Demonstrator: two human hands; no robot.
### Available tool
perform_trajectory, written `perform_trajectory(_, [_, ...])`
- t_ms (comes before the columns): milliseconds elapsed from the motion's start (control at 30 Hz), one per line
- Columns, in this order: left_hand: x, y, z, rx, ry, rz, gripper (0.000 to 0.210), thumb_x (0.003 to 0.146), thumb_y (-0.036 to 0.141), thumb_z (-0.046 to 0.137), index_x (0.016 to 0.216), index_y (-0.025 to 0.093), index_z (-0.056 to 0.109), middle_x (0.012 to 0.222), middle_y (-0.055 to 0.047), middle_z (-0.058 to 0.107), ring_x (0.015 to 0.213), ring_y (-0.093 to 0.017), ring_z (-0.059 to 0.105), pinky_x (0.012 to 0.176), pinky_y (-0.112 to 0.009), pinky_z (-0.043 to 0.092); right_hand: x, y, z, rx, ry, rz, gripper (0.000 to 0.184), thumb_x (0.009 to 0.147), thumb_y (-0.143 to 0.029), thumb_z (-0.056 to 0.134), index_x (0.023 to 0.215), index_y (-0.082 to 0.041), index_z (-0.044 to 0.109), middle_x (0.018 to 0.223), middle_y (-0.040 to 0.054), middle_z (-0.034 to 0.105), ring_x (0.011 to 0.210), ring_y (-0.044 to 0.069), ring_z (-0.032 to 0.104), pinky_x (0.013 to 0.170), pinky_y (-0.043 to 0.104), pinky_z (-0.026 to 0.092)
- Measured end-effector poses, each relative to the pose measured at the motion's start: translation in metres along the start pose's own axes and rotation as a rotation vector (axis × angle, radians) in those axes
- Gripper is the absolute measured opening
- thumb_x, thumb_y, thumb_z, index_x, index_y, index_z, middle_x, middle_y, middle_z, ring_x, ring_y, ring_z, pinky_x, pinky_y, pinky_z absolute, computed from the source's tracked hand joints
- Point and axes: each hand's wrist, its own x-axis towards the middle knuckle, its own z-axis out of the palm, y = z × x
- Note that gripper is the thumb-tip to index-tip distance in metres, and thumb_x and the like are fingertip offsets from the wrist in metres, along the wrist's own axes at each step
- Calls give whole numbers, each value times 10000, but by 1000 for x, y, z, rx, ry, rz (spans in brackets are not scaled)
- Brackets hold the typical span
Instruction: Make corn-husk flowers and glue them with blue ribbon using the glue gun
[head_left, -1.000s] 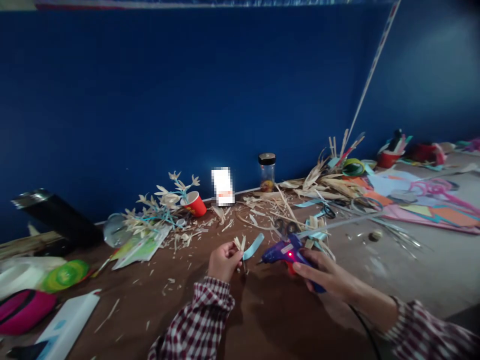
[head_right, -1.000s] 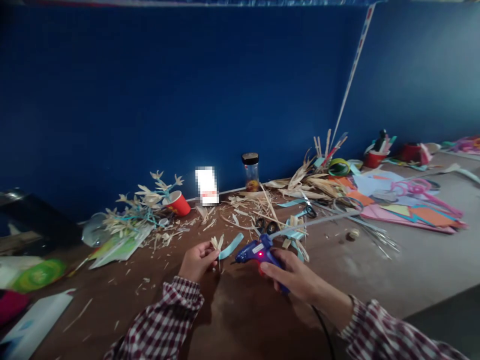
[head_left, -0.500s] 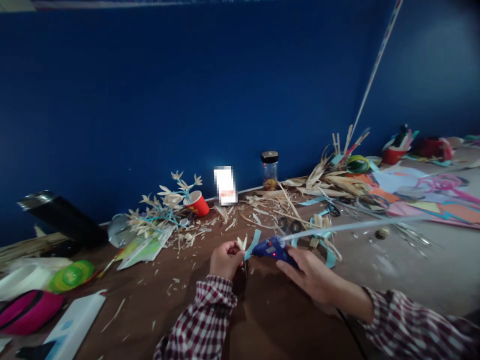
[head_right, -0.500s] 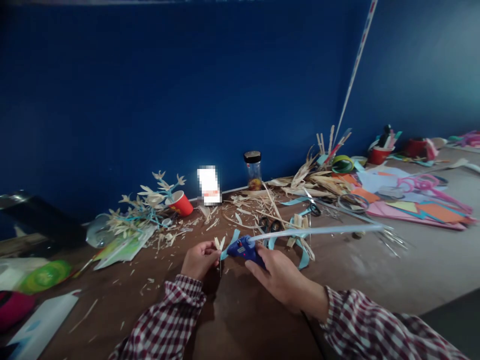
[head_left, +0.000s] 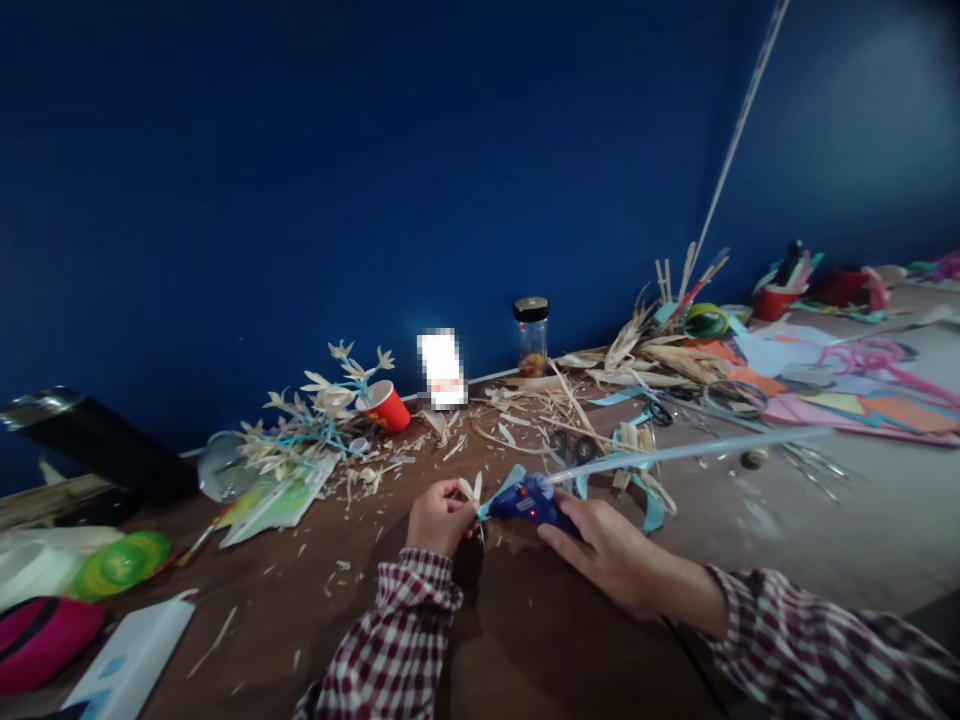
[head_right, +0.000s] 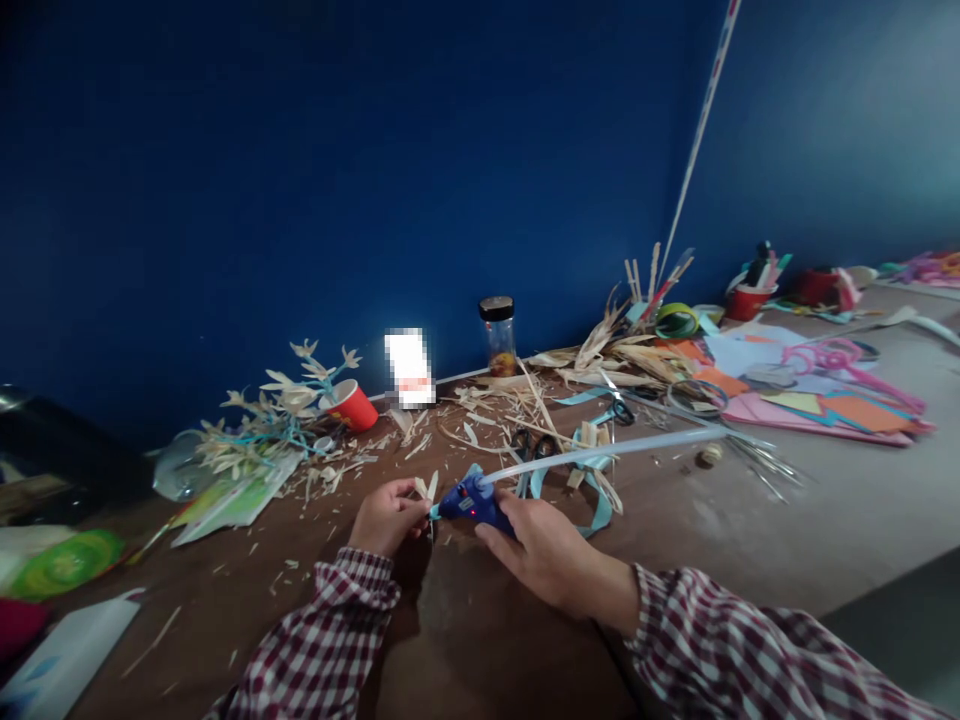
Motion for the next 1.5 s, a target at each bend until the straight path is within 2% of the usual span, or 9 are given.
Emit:
perform_trajectory(267, [-1,0,-1,30,1,35,454,581,255,634,1000,92,573,427,21,613,401,-134,553,402,-198,379,4,-1,6,-62,-33,-43,294,861,-369,361,958,-165,549,852,87,648,736,204,606,634,295,440])
perform_trajectory(433, [-2,2,-1,36,7,29,425,583,236,630,974,86,556,441,7,614,387,-136,549,381,-199,380,4,0,0,-156,-50,-39,313,852,-395,373,938,-156,556,807,99,650,697,221,605,599,303,429])
perform_trajectory(633, [-3,5,0,61,3,5,375,610,218,603,960,96,543,433,14,607,373,-124,535,377,-192,388,4,-1,-4,-105,-13,-39,268,852,-364,385,907,-167,559,840,87,641,712,198,592,618,291,419])
perform_trajectory(833, [-4,5,-1,109,14,19,329,608,236,612,914,125,569,434,22,610,367,-119,532,363,-184,373,5,-2,-2,-142,-72,-37,290,860,-371,372,944,-149,537,854,89,636,720,198,592,616,284,417])
perform_trajectory(1133, [-7,10,1,52,15,0,319,599,209,609,900,117,554,420,21,599,355,-125,523,358,-194,379,8,-3,-4,-142,-83,-32,306,853,-399,375,934,-157,544,838,82,637,715,178,588,617,259,406])
perform_trajectory(1300, [-9,12,-1,48,12,-10,301,596,193,616,883,128,554,430,26,599,369,-128,536,368,-198,390,9,-5,-10,-172,-93,-62,294,858,-389,366,868,-166,556,821,75,637,687,186,581,592,269,391])
perform_trajectory(1500, [-13,14,-1,-26,-11,-23,278,601,202,616,858,132,536,423,30,582,377,-124,529,372,-199,401,12,-6,-9,-133,-88,-36,286,858,-378,371,913,-158,546,859,82,632,751,186,587,629,259,392])
